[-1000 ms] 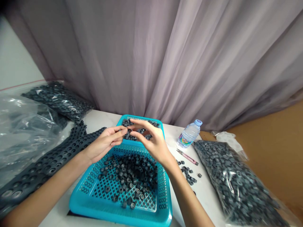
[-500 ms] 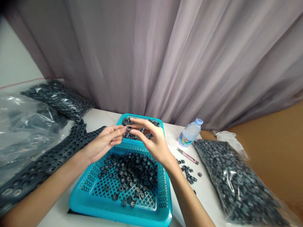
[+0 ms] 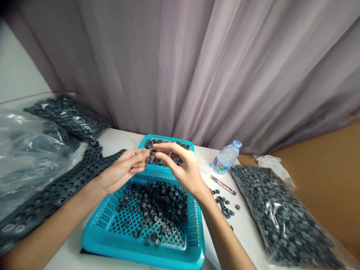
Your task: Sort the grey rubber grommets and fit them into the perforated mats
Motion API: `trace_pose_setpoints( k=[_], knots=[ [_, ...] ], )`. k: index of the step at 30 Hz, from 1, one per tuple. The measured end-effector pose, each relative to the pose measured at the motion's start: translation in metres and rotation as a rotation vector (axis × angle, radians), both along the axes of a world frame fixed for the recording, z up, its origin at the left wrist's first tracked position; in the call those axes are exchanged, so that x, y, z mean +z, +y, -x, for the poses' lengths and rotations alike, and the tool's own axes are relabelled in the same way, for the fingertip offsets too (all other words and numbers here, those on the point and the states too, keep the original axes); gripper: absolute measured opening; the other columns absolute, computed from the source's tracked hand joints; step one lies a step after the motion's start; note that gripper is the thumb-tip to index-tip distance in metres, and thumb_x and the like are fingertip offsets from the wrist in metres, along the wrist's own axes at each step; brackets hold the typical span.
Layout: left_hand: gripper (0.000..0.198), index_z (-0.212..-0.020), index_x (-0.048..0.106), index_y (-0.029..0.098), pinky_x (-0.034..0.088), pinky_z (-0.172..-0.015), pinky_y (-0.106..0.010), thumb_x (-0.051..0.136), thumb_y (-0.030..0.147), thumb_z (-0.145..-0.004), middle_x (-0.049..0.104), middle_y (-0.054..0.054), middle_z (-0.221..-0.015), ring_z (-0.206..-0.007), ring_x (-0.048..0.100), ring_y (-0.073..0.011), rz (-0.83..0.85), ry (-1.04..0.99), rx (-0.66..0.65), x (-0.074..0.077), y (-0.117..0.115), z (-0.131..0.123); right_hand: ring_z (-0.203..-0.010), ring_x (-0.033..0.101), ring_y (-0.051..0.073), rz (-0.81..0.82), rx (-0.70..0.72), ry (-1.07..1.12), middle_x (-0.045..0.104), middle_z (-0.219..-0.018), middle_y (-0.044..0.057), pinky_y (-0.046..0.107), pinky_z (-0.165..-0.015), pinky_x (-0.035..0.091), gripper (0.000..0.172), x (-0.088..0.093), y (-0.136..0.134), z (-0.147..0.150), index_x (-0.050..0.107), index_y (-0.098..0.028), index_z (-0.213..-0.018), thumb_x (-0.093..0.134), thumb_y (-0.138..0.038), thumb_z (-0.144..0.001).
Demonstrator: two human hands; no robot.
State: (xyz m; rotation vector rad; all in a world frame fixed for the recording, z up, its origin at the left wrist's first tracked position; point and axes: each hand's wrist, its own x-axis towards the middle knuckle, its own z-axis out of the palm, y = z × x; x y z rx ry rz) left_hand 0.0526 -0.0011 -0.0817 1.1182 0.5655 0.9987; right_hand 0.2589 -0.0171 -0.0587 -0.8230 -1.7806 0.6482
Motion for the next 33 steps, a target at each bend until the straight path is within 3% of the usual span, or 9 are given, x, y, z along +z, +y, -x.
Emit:
trace_pose_setpoints(
  k=[28, 33],
  knots=[
    [0.025, -0.095, 0.074, 0.014, 0.017, -0.05, -0.019, 0.071, 0.038, -0.098, 0.024, 0.004, -0.076, -0.064, 0.009, -0.0119, 0.006, -0.017, -0.029, -0.003, -0.0012, -0.0022, -0.087, 0.074, 0.017, 0.022, 0.02, 0.048, 0.078, -0.101, 0.003, 0.028, -0.072, 0.061, 0.015, 0.0027, 0.0, -0.0015, 0.078, -0.024, -0.106, 0.077, -0.033, -0.094],
    [0.028, -0.093, 0.073, 0.014, 0.017, -0.049, -0.019, 0.071, 0.042, -0.097, 0.02, 0.004, -0.075, -0.064, 0.01, -0.0122, 0.013, 0.005, -0.014, -0.0036, -0.0001, -0.0024, -0.093, 0.072, 0.019, 0.018, 0.053, -0.009, 0.076, -0.102, 0.004, 0.029, -0.078, 0.058, 0.012, 0.0089, 0.0, -0.0076, 0.077, -0.022, -0.1, 0.075, -0.033, -0.095]
  ],
)
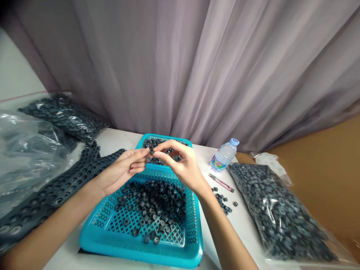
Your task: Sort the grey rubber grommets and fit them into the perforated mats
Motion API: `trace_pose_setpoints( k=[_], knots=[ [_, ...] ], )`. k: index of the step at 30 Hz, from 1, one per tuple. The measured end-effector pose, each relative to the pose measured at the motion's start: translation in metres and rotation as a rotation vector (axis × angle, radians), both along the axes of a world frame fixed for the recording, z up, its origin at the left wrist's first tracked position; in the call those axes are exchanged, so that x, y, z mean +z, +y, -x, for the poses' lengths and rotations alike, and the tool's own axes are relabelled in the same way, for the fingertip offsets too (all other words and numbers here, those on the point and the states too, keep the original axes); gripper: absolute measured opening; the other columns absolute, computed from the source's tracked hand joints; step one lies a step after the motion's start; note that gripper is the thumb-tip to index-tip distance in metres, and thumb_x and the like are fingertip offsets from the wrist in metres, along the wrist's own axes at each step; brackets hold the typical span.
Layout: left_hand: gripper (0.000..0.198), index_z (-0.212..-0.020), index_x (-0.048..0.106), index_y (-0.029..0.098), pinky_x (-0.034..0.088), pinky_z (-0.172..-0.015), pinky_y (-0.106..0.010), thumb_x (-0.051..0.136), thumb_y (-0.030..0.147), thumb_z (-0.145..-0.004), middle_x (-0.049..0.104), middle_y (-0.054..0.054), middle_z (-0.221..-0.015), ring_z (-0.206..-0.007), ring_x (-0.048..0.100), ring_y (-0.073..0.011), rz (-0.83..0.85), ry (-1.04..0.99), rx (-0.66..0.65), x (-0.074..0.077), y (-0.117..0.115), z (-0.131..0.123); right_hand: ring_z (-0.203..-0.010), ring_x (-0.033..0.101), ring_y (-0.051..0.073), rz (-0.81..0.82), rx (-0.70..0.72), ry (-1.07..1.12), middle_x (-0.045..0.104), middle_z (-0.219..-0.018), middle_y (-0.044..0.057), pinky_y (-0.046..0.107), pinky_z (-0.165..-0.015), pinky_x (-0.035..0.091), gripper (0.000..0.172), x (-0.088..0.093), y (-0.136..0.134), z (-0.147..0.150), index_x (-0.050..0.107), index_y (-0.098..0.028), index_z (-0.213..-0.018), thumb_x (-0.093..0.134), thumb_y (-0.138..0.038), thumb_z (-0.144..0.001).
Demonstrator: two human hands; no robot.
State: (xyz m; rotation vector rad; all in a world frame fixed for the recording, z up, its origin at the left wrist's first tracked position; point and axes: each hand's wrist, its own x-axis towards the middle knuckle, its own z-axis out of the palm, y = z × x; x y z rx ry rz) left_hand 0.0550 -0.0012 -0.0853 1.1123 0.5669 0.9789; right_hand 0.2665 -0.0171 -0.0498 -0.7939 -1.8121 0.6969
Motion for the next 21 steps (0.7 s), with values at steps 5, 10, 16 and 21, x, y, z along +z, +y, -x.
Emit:
trace_pose_setpoints(
  k=[5, 10, 16, 21],
  knots=[
    [0.037, -0.093, 0.07, 0.013, 0.018, -0.051, -0.019, 0.068, 0.05, -0.097, 0.021, 0.003, -0.078, -0.065, 0.015, -0.0114, 0.057, 0.131, -0.006, -0.007, 0.003, -0.001, -0.094, 0.069, 0.02, 0.052, -0.034, -0.322, 0.075, -0.102, 0.006, 0.03, -0.08, 0.053, 0.022, 0.023, 0.004, -0.045, 0.073, -0.019, -0.1, 0.068, -0.041, -0.099],
    [0.033, -0.1, 0.073, 0.011, 0.021, -0.051, -0.02, 0.057, 0.039, -0.098, 0.023, 0.002, -0.081, -0.065, 0.018, -0.0115, 0.172, 0.186, -0.11, -0.016, 0.007, -0.003, -0.087, 0.067, 0.021, 0.181, -0.205, -0.712, 0.075, -0.099, 0.007, 0.032, -0.08, 0.051, 0.028, 0.007, 0.004, -0.122, 0.072, -0.018, -0.1, 0.061, -0.044, -0.1],
    [0.026, -0.106, 0.07, 0.013, 0.02, -0.051, -0.021, 0.058, 0.032, -0.095, 0.026, 0.003, -0.079, -0.063, 0.019, -0.0113, 0.131, 0.206, -0.135, -0.022, 0.006, -0.007, -0.078, 0.065, 0.02, 0.621, -0.257, -1.018, 0.074, -0.083, 0.007, 0.028, -0.071, 0.049, 0.011, -0.055, -0.004, -0.197, 0.075, -0.016, -0.082, 0.068, -0.024, -0.082],
    [0.023, -0.102, 0.065, 0.015, 0.018, -0.052, -0.021, 0.06, 0.037, -0.097, 0.026, 0.004, -0.076, -0.063, 0.02, -0.0113, 0.068, 0.262, -0.103, -0.022, -0.003, -0.011, -0.069, 0.064, 0.019, 0.797, -0.304, -1.074, 0.072, -0.073, 0.006, 0.025, -0.063, 0.045, 0.008, -0.08, 0.009, -0.223, 0.075, -0.015, -0.077, 0.073, -0.019, -0.071]
  ],
)
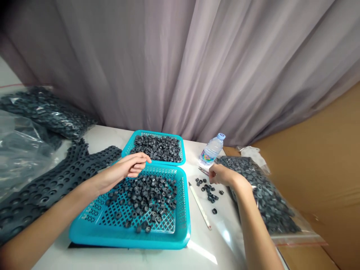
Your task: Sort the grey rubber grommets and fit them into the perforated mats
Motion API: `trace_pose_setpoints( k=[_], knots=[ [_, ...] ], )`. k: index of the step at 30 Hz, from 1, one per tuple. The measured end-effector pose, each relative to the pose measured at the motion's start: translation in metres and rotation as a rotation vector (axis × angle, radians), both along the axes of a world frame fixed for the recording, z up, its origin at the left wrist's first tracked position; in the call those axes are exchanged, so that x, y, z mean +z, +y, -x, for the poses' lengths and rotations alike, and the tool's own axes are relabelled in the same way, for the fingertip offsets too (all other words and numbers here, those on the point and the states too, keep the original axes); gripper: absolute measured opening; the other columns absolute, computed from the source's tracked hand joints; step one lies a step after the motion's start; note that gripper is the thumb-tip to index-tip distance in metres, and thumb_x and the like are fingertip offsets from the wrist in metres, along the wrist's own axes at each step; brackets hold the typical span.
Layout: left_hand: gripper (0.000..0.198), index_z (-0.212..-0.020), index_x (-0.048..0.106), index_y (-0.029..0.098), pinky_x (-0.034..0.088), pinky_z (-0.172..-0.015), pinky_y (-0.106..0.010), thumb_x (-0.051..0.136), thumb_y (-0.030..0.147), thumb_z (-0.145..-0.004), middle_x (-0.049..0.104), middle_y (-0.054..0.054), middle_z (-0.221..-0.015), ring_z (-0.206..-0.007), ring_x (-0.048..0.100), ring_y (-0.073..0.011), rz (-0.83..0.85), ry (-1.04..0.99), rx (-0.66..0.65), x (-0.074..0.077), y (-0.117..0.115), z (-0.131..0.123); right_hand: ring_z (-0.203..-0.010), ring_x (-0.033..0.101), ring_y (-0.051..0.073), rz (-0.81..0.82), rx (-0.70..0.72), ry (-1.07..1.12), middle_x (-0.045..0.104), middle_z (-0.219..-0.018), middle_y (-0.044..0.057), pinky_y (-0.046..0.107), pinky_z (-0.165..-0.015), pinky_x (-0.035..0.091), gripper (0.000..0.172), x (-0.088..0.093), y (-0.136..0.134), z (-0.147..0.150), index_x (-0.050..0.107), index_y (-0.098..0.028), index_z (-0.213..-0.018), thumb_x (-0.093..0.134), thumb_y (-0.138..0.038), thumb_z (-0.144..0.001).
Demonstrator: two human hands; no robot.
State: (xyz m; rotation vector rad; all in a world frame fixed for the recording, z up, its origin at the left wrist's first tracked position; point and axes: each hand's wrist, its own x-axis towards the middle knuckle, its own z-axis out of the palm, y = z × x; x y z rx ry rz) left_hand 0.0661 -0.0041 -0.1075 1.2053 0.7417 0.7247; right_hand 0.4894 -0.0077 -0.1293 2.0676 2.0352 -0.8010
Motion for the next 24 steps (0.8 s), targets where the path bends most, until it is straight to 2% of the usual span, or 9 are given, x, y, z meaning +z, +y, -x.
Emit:
trace_pose_setpoints(
  k=[7, 12, 15, 17, 20, 22, 24],
  knots=[
    [0.029, -0.103, 0.066, 0.016, 0.018, -0.054, -0.022, 0.064, 0.044, -0.097, 0.026, 0.004, -0.076, -0.066, 0.021, -0.0123, -0.027, 0.003, -0.034, 0.003, -0.008, -0.004, -0.064, 0.065, 0.018, 0.14, -0.069, 0.001, 0.071, -0.069, 0.005, 0.024, -0.058, 0.047, 0.009, -0.013, 0.005, -0.004, 0.073, -0.014, -0.073, 0.071, -0.014, -0.065],
    [0.036, -0.108, 0.074, 0.015, 0.017, -0.054, -0.024, 0.064, 0.048, -0.097, 0.028, 0.003, -0.077, -0.066, 0.021, -0.0125, -0.041, 0.018, -0.068, 0.01, -0.013, -0.007, -0.063, 0.065, 0.018, 0.123, -0.085, -0.037, 0.072, -0.072, 0.006, 0.025, -0.057, 0.047, 0.008, -0.004, 0.001, 0.0, 0.072, -0.014, -0.08, 0.07, -0.015, -0.072],
    [0.036, -0.107, 0.076, 0.016, 0.016, -0.054, -0.024, 0.062, 0.047, -0.098, 0.038, 0.0, -0.08, -0.066, 0.025, -0.0117, -0.045, 0.021, -0.075, 0.014, -0.017, -0.008, -0.068, 0.067, 0.021, 0.007, -0.081, -0.067, 0.074, -0.082, 0.01, 0.028, -0.062, 0.048, 0.015, 0.019, -0.008, 0.015, 0.071, -0.015, -0.095, 0.069, -0.028, -0.086],
    [0.036, -0.107, 0.077, 0.016, 0.017, -0.054, -0.024, 0.062, 0.047, -0.098, 0.045, -0.002, -0.085, -0.067, 0.028, -0.0113, -0.042, 0.016, -0.072, 0.017, -0.019, -0.008, -0.079, 0.068, 0.021, -0.115, -0.016, -0.021, 0.074, -0.092, 0.01, 0.029, -0.07, 0.051, 0.025, 0.042, -0.021, 0.041, 0.069, -0.019, -0.106, 0.064, -0.041, -0.095],
    [0.036, -0.11, 0.077, 0.016, 0.018, -0.054, -0.023, 0.062, 0.047, -0.099, 0.052, -0.004, -0.091, -0.068, 0.029, -0.0109, -0.02, -0.015, -0.063, 0.02, -0.022, -0.009, -0.086, 0.068, 0.021, -0.442, 0.251, 0.232, 0.074, -0.104, 0.007, 0.032, -0.076, 0.053, 0.033, 0.08, -0.041, 0.099, 0.066, -0.022, -0.117, 0.054, -0.049, -0.103],
    [0.035, -0.109, 0.077, 0.014, 0.016, -0.053, -0.023, 0.063, 0.045, -0.099, 0.054, -0.006, -0.093, -0.067, 0.028, -0.0104, 0.021, -0.071, -0.054, 0.022, -0.025, -0.009, -0.09, 0.068, 0.02, -0.517, 0.351, 0.385, 0.072, -0.113, 0.006, 0.032, -0.079, 0.055, 0.031, 0.098, -0.049, 0.139, 0.065, -0.024, -0.121, 0.054, -0.048, -0.105],
    [0.032, -0.106, 0.076, 0.012, 0.016, -0.052, -0.022, 0.065, 0.04, -0.097, 0.058, -0.008, -0.095, -0.067, 0.029, -0.0097, 0.067, -0.124, -0.032, 0.024, -0.026, -0.01, -0.097, 0.068, 0.021, -0.579, 0.451, 0.515, 0.071, -0.117, 0.006, 0.033, -0.084, 0.056, 0.027, 0.106, -0.05, 0.168, 0.066, -0.024, -0.121, 0.06, -0.044, -0.104]
  ],
)
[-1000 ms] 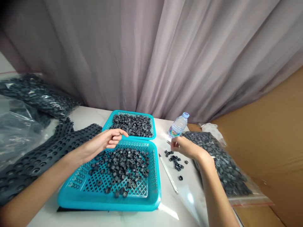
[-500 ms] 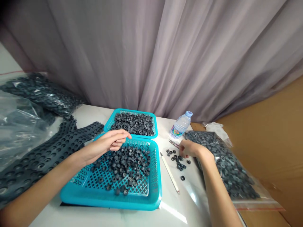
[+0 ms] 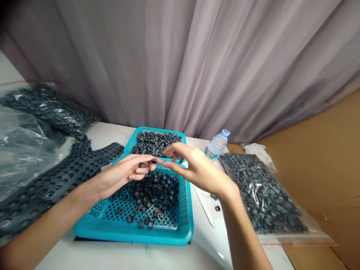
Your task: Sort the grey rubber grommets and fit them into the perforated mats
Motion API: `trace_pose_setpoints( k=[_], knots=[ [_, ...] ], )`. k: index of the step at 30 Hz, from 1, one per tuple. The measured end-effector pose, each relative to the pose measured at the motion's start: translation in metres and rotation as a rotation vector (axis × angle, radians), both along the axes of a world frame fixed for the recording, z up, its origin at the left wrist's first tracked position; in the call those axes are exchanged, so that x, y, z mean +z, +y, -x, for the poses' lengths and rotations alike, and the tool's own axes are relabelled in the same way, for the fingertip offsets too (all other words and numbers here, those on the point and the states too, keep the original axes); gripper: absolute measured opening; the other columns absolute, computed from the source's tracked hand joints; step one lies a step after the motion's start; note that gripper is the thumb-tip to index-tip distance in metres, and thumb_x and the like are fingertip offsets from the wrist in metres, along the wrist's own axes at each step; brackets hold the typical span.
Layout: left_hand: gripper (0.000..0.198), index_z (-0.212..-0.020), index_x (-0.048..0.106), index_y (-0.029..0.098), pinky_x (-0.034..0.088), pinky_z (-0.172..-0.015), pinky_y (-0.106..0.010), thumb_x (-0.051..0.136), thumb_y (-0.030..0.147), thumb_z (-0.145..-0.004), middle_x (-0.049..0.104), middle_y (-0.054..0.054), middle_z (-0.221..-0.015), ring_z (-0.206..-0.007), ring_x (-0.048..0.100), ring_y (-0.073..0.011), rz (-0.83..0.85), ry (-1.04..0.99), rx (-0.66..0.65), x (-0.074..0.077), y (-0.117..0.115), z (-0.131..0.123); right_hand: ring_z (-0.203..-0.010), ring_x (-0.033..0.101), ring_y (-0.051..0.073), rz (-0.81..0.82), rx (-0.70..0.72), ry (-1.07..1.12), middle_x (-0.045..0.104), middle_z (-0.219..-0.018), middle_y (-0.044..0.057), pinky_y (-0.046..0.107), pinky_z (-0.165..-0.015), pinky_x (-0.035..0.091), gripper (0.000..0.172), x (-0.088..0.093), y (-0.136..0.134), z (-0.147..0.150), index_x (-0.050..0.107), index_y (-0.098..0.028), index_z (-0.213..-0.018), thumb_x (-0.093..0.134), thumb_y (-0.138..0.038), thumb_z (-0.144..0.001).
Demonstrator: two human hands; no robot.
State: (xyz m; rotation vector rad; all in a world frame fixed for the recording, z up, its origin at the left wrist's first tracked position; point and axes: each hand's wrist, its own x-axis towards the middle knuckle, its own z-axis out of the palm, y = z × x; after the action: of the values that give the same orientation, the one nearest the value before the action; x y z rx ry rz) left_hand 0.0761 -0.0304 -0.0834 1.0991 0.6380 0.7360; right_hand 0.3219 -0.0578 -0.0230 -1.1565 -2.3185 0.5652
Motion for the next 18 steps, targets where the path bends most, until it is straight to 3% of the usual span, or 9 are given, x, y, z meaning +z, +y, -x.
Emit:
trace_pose_setpoints(
  k=[2, 6, 12, 18],
  knots=[
    [0.028, -0.104, 0.076, 0.011, 0.016, -0.051, -0.021, 0.069, 0.036, -0.095, 0.06, -0.01, -0.096, -0.067, 0.031, -0.0089, 0.039, -0.028, 0.02, 0.003, -0.001, 0.0, -0.1, 0.067, 0.021, -0.06, 0.06, 0.061, 0.07, -0.119, 0.007, 0.035, -0.087, 0.057, 0.023, 0.0, 0.003, 0.014, 0.066, -0.024, -0.122, 0.063, -0.036, -0.103],
    [0.022, -0.101, 0.077, 0.011, 0.017, -0.049, -0.019, 0.072, 0.031, -0.093, 0.063, -0.011, -0.096, -0.065, 0.031, -0.0072, 0.094, -0.064, 0.006, 0.008, -0.004, 0.001, -0.102, 0.067, 0.021, -0.171, 0.072, 0.113, 0.069, -0.117, 0.008, 0.036, -0.09, 0.056, 0.018, -0.009, 0.006, 0.015, 0.064, -0.023, -0.122, 0.058, -0.024, -0.105],
    [0.021, -0.101, 0.078, 0.012, 0.016, -0.05, -0.016, 0.073, 0.032, -0.096, 0.063, -0.01, -0.097, -0.068, 0.029, -0.0074, 0.101, -0.1, -0.001, 0.012, -0.01, 0.0, -0.104, 0.065, 0.022, -0.131, 0.146, 0.186, 0.069, -0.113, 0.008, 0.034, -0.085, 0.056, 0.015, -0.011, -0.003, 0.012, 0.068, -0.024, -0.117, 0.062, -0.024, -0.103],
    [0.025, -0.102, 0.079, 0.014, 0.017, -0.051, -0.018, 0.071, 0.037, -0.097, 0.061, -0.008, -0.094, -0.068, 0.026, -0.009, 0.062, -0.083, -0.011, 0.019, -0.018, -0.002, -0.095, 0.066, 0.02, -0.115, 0.116, 0.259, 0.071, -0.107, 0.007, 0.033, -0.081, 0.056, 0.014, -0.02, 0.002, 0.013, 0.07, -0.022, -0.113, 0.066, -0.029, -0.101]
  ],
)
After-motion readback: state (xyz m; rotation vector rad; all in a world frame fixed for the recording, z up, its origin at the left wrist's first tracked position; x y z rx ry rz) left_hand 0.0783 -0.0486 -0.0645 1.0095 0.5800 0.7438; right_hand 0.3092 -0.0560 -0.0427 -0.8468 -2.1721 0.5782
